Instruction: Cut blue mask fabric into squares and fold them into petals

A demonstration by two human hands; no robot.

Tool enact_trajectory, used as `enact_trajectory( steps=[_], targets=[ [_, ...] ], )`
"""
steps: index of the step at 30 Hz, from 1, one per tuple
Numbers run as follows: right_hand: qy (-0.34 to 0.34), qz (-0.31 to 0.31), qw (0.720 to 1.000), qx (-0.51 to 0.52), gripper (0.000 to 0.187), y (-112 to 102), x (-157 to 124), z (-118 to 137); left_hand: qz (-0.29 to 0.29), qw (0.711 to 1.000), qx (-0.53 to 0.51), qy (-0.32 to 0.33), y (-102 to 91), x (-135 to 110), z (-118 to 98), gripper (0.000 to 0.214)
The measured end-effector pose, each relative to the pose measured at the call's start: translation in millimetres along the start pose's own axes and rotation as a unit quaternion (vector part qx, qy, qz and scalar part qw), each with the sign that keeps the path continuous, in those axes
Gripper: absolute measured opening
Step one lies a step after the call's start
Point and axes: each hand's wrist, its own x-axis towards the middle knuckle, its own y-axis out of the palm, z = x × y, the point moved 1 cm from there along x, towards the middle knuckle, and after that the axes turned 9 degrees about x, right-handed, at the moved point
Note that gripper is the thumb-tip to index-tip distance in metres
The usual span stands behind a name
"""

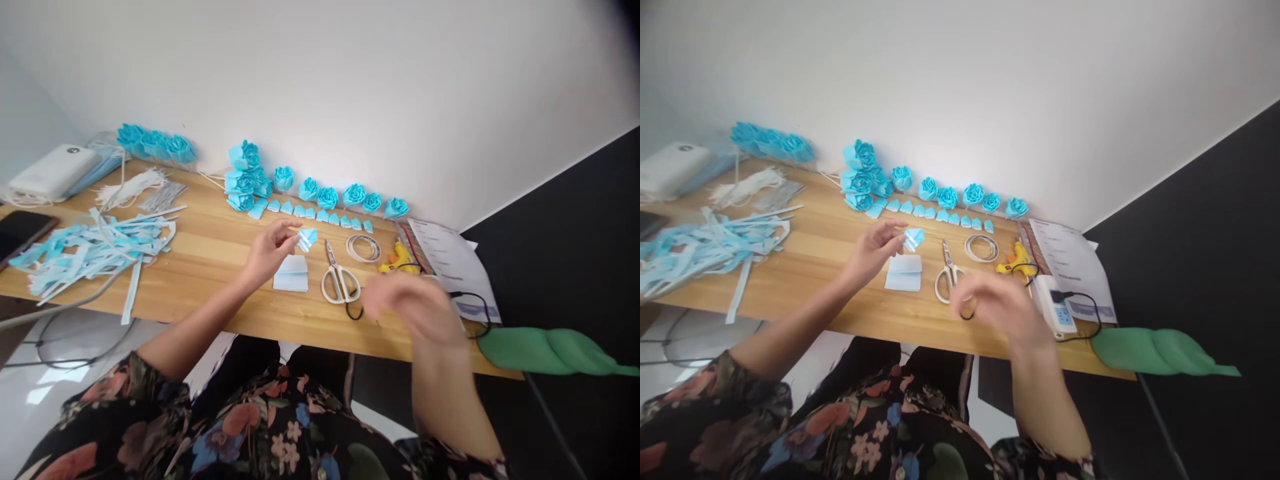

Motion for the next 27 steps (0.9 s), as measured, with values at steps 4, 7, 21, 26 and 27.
enact_trajectory(
  steps=[4,7,21,26,27],
  targets=[
    [0.137,0.022,0.954,0.266,0.033,24.9,16.0,0.4,-0.020,1.000,0.006,0.019,6.9,-7.7,-2.9,0.028],
    [0.231,0.027,0.878,0.419,0.030,44.4,27.6,0.1,-0.023,0.999,0.010,0.030,12.4,-11.5,-1.7,0.031],
    [0.217,-0.016,0.922,0.320,0.019,44.9,43.5,-32.2,0.054,0.994,-0.004,-0.098,14.7,26.1,4.8,0.030],
    [0.242,-0.088,0.933,0.250,0.022,20.1,42.6,-66.9,0.073,0.989,-0.058,-0.119,11.2,43.8,17.3,0.035],
    [0.242,-0.083,0.941,0.223,0.022,19.3,41.1,-71.6,0.078,0.987,-0.071,-0.124,10.8,44.3,21.4,0.036]
  ],
)
